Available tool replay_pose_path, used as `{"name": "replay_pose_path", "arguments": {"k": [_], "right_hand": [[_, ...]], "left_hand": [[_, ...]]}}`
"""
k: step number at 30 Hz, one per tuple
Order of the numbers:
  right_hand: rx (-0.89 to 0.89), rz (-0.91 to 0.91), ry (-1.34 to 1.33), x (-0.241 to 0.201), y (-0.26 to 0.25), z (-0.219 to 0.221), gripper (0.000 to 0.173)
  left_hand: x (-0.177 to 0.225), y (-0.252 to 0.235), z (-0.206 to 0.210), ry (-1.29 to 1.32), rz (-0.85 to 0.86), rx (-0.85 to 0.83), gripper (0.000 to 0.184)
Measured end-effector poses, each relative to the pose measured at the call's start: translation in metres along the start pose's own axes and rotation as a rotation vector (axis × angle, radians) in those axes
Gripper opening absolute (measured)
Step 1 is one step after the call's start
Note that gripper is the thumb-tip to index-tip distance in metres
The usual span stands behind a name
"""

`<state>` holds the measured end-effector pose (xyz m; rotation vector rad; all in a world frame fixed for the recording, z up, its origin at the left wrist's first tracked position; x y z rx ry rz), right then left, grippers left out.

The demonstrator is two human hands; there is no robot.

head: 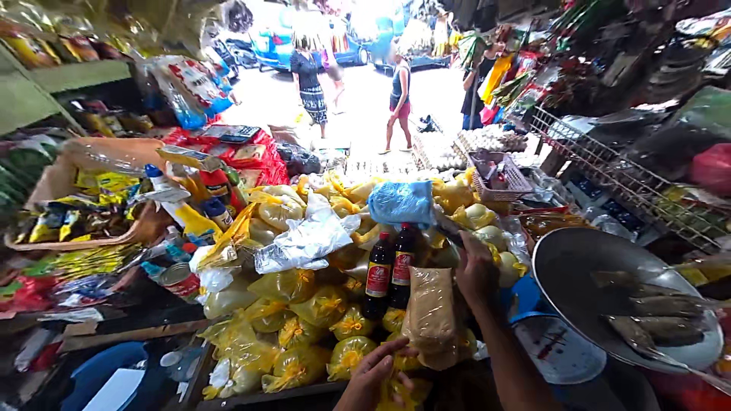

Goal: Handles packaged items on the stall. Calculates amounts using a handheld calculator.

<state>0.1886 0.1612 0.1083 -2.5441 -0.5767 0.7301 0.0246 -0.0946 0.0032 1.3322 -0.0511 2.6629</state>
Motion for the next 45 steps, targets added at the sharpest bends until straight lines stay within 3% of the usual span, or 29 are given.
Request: {"name": "replay_pose_path", "arguments": {"k": [5,12,16,20,25,28,36,45], "right_hand": [[0.051,-0.273,-0.216,-0.033,0.116,-0.061,0.038],[0.083,-0.454,-0.278,-0.017,0.209,-0.085,0.041],[0.116,-0.472,-0.333,-0.003,0.232,-0.094,0.041],[0.041,-0.344,-0.537,0.001,0.245,-0.111,0.036],[0.121,-0.070,-0.831,-0.002,0.250,-0.131,0.074],[0.179,0.009,-0.811,0.000,0.254,-0.134,0.081],[0.238,0.059,-0.866,0.012,0.268,-0.149,0.082],[0.271,0.021,-0.880,0.019,0.272,-0.155,0.084]], "left_hand": [[0.008,-0.016,0.051,0.120,0.091,-0.059,0.079],[-0.009,-0.017,0.103,0.420,0.109,0.109,0.066],[-0.013,-0.020,0.121,0.608,0.053,0.156,0.060],[-0.012,-0.030,0.136,0.552,0.045,0.177,0.061],[-0.021,-0.030,0.146,0.414,0.148,0.095,0.048],[-0.031,-0.027,0.156,0.385,0.163,0.105,0.048],[-0.045,-0.040,0.171,0.355,0.077,0.110,0.067],[-0.051,-0.048,0.181,0.533,0.015,-0.073,0.070]]}}
Point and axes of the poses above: each hand's wrist, its own y-axis away from the middle knuckle, its own z-axis out of the palm, x = y × z, the point moved 2 cm from there along -y, towards the middle knuckle, and after that the axes turned 2 degrees about -z, right-handed, at the moved point
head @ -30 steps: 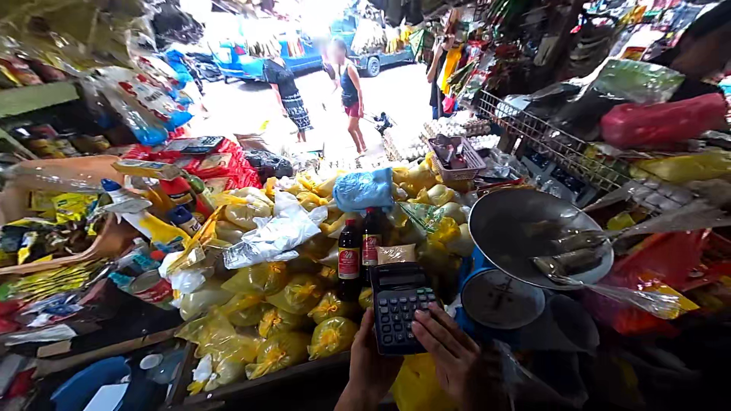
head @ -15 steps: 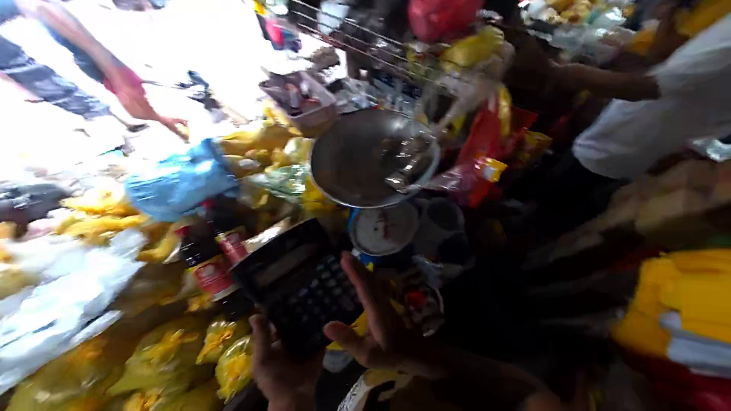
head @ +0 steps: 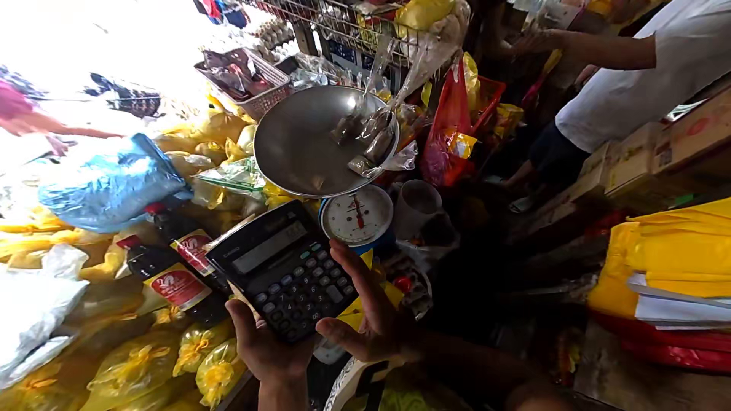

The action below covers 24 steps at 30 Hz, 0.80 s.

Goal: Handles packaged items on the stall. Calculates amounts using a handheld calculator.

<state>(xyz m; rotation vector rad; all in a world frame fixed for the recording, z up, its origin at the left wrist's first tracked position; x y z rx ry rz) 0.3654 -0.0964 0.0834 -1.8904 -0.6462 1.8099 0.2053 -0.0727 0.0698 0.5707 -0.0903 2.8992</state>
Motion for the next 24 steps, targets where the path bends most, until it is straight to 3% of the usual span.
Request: {"name": "replay_pose_path", "arguments": {"k": [17,24], "right_hand": [[-0.124,-0.004,-0.113,0.000,-0.001,0.021,0.084],[-0.178,0.004,-0.136,0.003,0.002,0.029,0.084]], "left_hand": [[0.024,0.023,-0.010,-0.107,0.116,-0.033,0.066],[0.025,0.035,-0.021,-0.110,0.181,0.071,0.064]]}}
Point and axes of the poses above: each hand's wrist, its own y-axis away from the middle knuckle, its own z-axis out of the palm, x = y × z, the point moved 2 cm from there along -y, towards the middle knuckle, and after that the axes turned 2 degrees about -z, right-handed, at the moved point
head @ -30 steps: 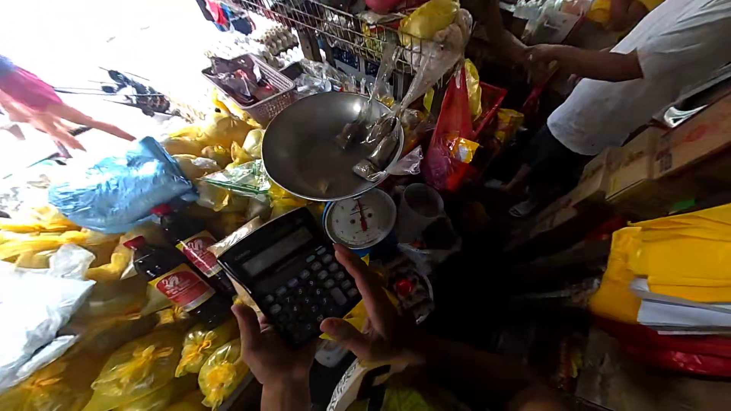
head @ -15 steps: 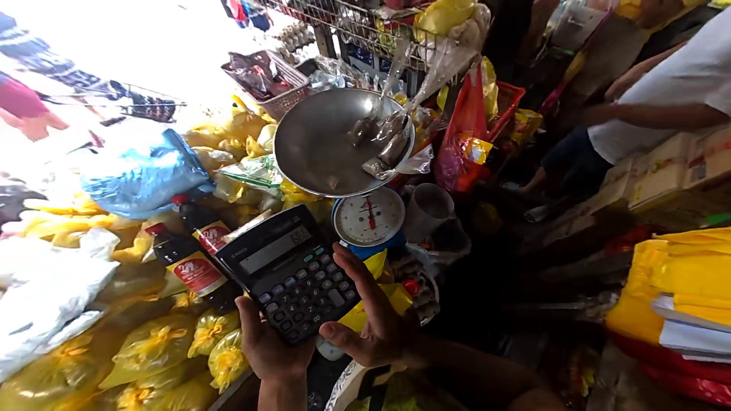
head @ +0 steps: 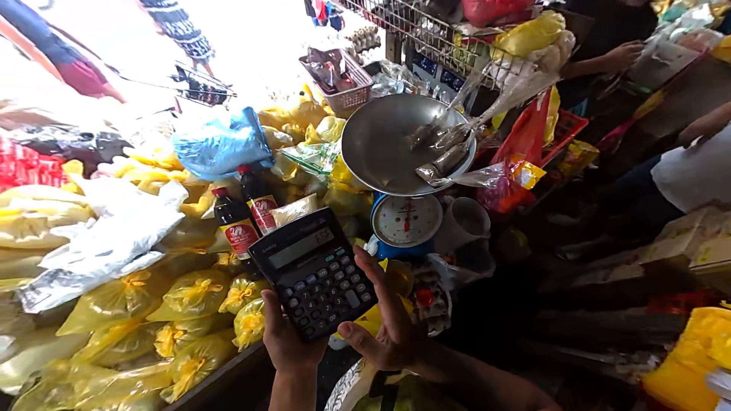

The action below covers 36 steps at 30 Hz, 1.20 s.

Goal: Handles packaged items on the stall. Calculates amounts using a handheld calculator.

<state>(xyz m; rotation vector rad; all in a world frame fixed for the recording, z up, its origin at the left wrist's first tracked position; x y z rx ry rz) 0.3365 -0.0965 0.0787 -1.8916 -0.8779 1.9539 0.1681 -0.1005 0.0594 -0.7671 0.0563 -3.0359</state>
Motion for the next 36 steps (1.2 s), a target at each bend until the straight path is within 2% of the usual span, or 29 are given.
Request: {"name": "replay_pose_path", "arguments": {"k": [7,10,17,32,36], "right_hand": [[-0.059,0.009,0.025,0.000,0.004,0.011,0.081],[-0.109,-0.012,0.039,-0.003,0.009,0.018,0.076],[-0.209,-0.037,0.003,-0.002,0.015,0.026,0.074],[-0.185,0.021,0.030,-0.002,0.014,0.021,0.077],[-0.158,0.036,0.038,-0.002,0.012,0.019,0.080]], "left_hand": [[0.014,0.010,-0.018,-0.076,0.088,0.063,0.059],[0.032,0.013,-0.033,-0.118,0.140,-0.011,0.056],[0.050,0.018,-0.048,-0.205,0.261,0.029,0.063],[0.041,0.018,-0.029,-0.247,0.233,0.037,0.063],[0.037,0.018,-0.029,-0.203,0.208,-0.028,0.060]]}}
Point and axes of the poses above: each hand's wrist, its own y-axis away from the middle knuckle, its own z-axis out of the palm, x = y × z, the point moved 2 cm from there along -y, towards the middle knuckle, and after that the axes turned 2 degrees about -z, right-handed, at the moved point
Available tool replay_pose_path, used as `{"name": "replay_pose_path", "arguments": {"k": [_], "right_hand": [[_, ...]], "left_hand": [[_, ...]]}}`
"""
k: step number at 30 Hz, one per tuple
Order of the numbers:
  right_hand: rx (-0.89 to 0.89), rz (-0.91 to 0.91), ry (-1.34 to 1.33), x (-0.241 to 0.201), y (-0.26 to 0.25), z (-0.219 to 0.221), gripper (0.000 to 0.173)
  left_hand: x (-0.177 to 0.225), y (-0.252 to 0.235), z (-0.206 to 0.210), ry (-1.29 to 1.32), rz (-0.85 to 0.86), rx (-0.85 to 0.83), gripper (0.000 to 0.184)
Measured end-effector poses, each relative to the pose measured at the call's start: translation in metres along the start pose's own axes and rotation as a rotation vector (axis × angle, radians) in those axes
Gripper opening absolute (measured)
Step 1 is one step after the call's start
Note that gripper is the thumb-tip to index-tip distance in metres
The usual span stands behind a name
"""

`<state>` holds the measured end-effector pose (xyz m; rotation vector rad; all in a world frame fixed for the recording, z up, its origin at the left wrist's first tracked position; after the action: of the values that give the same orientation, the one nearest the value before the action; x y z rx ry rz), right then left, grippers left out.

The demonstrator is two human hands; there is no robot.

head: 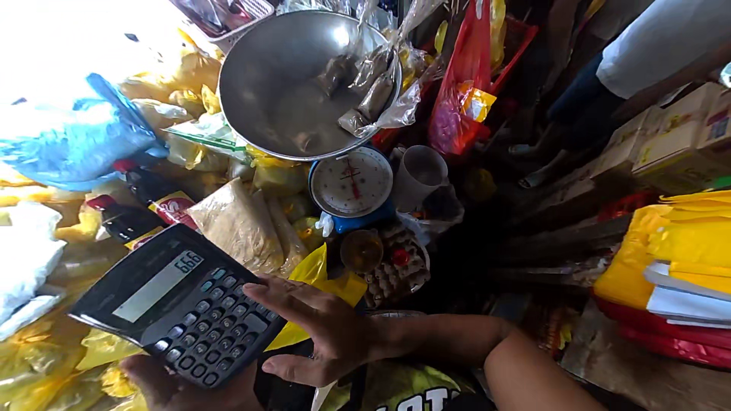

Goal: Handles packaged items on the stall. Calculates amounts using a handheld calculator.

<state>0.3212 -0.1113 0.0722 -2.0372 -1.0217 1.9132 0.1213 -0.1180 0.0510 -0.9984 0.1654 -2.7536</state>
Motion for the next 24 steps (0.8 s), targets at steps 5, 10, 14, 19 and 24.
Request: {"name": "replay_pose_path", "arguments": {"k": [5,10,14,19,24], "right_hand": [[-0.018,0.030,0.036,0.0017,-0.0001,-0.0001,0.082],[-0.002,0.043,0.046,0.0022,-0.0017,-0.0033,0.084],[-0.009,0.054,0.050,0.0019,-0.0018,-0.0042,0.084],[-0.009,0.061,0.043,0.0019,0.0001,-0.0029,0.085],[0.006,0.053,0.035,-0.0009,0.0013,-0.0024,0.085]], "left_hand": [[-0.0038,0.0013,0.0000,0.074,-0.040,-0.064,0.057],[-0.0034,0.0034,-0.0054,0.056,-0.063,-0.065,0.056],[-0.0056,0.0032,-0.0034,0.043,-0.064,-0.070,0.054],[-0.0053,0.0035,-0.0008,0.033,-0.056,-0.085,0.053],[-0.0035,0.0036,-0.0056,-0.007,-0.044,-0.109,0.055]]}}
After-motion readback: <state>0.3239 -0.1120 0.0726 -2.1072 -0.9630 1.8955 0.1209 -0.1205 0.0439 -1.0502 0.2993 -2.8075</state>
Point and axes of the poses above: each hand's wrist, its own y-axis away from the middle knuckle, its own z-axis out of the palm, x = y × z, the point moved 2 cm from there along -y, towards the middle knuckle, and after that the axes turned 2 degrees about -z, right-handed, at the moved point
